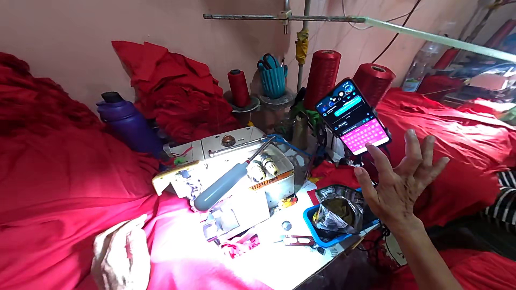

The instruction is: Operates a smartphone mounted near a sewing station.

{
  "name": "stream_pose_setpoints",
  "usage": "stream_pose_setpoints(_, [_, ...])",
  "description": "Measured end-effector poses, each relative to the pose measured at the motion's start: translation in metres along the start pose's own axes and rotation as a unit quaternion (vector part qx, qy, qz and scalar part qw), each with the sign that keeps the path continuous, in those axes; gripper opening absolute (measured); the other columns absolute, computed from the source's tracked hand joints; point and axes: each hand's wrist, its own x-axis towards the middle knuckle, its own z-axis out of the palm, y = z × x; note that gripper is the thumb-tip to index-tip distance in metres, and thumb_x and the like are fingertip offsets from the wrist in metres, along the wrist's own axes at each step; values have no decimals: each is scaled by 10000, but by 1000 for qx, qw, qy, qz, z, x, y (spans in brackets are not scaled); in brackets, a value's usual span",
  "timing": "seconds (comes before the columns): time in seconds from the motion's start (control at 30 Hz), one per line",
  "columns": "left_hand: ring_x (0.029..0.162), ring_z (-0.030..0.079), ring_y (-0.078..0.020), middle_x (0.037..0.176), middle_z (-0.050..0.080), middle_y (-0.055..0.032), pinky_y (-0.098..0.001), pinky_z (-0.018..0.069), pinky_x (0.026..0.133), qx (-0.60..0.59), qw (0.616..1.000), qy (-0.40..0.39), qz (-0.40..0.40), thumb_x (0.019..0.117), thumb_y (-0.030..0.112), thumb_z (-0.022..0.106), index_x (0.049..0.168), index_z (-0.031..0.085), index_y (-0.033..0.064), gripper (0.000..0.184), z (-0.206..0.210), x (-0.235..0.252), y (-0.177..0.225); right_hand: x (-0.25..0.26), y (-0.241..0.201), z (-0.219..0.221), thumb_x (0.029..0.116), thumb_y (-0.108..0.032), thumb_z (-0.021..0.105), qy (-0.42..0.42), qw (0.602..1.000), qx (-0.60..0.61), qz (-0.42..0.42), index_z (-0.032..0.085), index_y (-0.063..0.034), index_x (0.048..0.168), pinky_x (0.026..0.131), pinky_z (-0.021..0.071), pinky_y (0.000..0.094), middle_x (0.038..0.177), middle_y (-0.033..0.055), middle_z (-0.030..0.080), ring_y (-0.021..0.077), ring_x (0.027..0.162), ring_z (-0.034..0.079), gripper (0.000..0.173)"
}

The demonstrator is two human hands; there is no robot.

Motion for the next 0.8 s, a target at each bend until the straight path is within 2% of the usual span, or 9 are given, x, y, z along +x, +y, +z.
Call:
stream_pose_setpoints(0.13, [1119, 619, -431, 1110, 657, -357, -451, 443, 1046, -1, 1000, 0, -8, 1037, 87, 369, 1115, 649, -173, 390, 0, 0, 2, 2, 1, -1, 1014, -571, 430, -1, 1000, 0, 0, 654, -208, 1348, 1127, 30, 788, 1602, 287, 325, 528, 1522, 155, 541])
stream_pose_setpoints(0.67, [1124, 618, -457, 1114, 662, -356, -463, 448, 1044, -1, 1000, 1, -8, 1028, 66, 380, 1114, 657, -172, 375, 0, 0, 1, 11, 0, -3, 1016, -582, 425, 7, 1000, -6, 4, 646, -208, 1367, 1139, 29, 774, 1610, 280, 318, 514, 1528, 153, 558])
stream_pose_setpoints(0.8, [1115, 619, -458, 1107, 664, -356, -460, 450, 1040, -1, 1000, 2, -8, 1030, 68, 382, 1112, 657, -172, 374, 1, 0, 1, 9, 1, -3, 1017, -582, 429, 9, 1000, -7, 2, 680, -164, 1272, 1135, 26, 776, 1606, 286, 321, 522, 1525, 151, 551])
